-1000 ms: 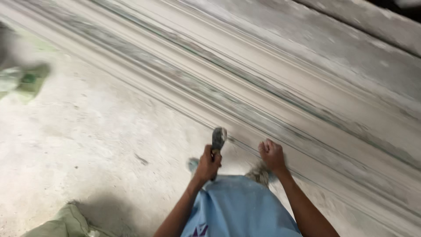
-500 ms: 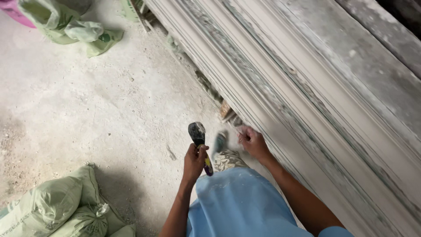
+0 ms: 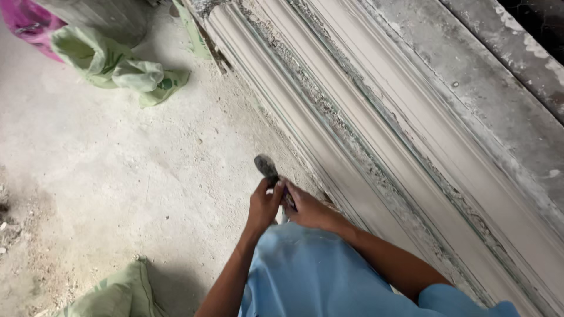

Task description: The person uses a small scraper to remove dried plaster residue from the grooved surface of decorative cornice molding pieces, working along the flutes of each piece and moving between several moldings laid on the workshop floor.

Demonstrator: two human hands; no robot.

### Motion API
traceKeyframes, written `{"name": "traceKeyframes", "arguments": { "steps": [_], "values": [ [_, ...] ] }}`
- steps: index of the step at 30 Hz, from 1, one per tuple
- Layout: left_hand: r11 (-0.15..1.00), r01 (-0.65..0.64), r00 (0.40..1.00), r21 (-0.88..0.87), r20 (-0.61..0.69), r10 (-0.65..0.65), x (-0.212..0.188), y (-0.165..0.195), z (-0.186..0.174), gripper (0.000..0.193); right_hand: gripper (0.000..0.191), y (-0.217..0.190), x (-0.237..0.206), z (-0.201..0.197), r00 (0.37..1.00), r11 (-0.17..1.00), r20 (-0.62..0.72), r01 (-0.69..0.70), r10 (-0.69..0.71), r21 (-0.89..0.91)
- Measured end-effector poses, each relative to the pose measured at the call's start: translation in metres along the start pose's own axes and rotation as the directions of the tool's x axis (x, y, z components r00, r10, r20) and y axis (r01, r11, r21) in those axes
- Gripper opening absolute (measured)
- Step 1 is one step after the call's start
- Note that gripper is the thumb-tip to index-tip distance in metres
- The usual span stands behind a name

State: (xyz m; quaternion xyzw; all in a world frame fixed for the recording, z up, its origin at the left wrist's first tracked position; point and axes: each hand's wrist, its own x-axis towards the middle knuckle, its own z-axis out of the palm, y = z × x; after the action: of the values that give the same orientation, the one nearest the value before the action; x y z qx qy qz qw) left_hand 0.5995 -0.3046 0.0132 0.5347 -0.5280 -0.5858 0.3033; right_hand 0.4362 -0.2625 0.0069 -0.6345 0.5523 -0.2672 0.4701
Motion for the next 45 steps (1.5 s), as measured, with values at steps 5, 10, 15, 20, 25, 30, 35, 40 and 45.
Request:
{"name": "traceKeyframes", "arguments": {
  "steps": [5, 10, 15, 20, 25, 30, 35, 40, 45],
  "values": [
    [0.990, -0.041, 0.990, 0.136, 0.137, 0.022, 0.113, 0.030, 0.011, 0.042, 0.068, 0.027, 0.080, -0.051, 0.956, 0.978, -0.205, -0.209, 0.209, 0.022],
    [0.965, -0.254, 0.918, 0.062, 0.329, 0.221, 0.213, 0.027, 0.034, 0.057, 0.038, 0.079, 0.172, -0.096, 0.906, 0.867, -0.373, 0.014, 0.200, 0.499],
    [0.969, -0.214, 0.908, 0.120, 0.389, 0.153, 0.305, 0.050, 0.017, 0.053, 0.047, 0.086, 0.254, -0.165, 0.788, 0.683, -0.212, -0.325, 0.578, 0.654],
    [0.981, -0.133, 0.909, 0.142, 0.413, 0.063, 0.390, 0.089, -0.033, 0.046, 0.044, 0.065, 0.278, -0.188, 0.621, 0.584, -0.200, -0.511, 0.758, 0.631],
    [0.995, -0.053, 0.937, 0.084, 0.349, 0.021, 0.449, 0.100, -0.077, 0.050, 0.044, 0.068, 0.378, -0.163, 0.723, 0.620, -0.238, -0.321, 0.648, 0.716],
    [0.996, -0.056, 0.955, 0.075, 0.296, 0.031, 0.476, 0.092, -0.082, 0.050, 0.048, 0.061, 0.338, -0.171, 0.684, 0.743, -0.321, -0.509, 0.655, 0.434],
    [0.974, -0.171, 0.890, 0.146, 0.448, 0.089, 0.471, 0.085, -0.057, 0.037, 0.050, 0.066, 0.325, -0.182, 0.683, 0.789, -0.396, -0.545, 0.614, 0.284],
    [0.972, -0.189, 0.882, 0.140, 0.460, 0.106, 0.458, 0.094, -0.042, 0.031, 0.049, 0.066, 0.373, -0.165, 0.641, 0.731, -0.352, -0.589, 0.682, 0.345],
    [0.876, -0.396, 0.871, 0.276, 0.414, 0.264, 0.441, 0.120, -0.037, 0.037, 0.051, 0.028, 0.322, -0.176, 0.730, 0.841, -0.443, -0.529, 0.521, 0.117]
  ]
}}
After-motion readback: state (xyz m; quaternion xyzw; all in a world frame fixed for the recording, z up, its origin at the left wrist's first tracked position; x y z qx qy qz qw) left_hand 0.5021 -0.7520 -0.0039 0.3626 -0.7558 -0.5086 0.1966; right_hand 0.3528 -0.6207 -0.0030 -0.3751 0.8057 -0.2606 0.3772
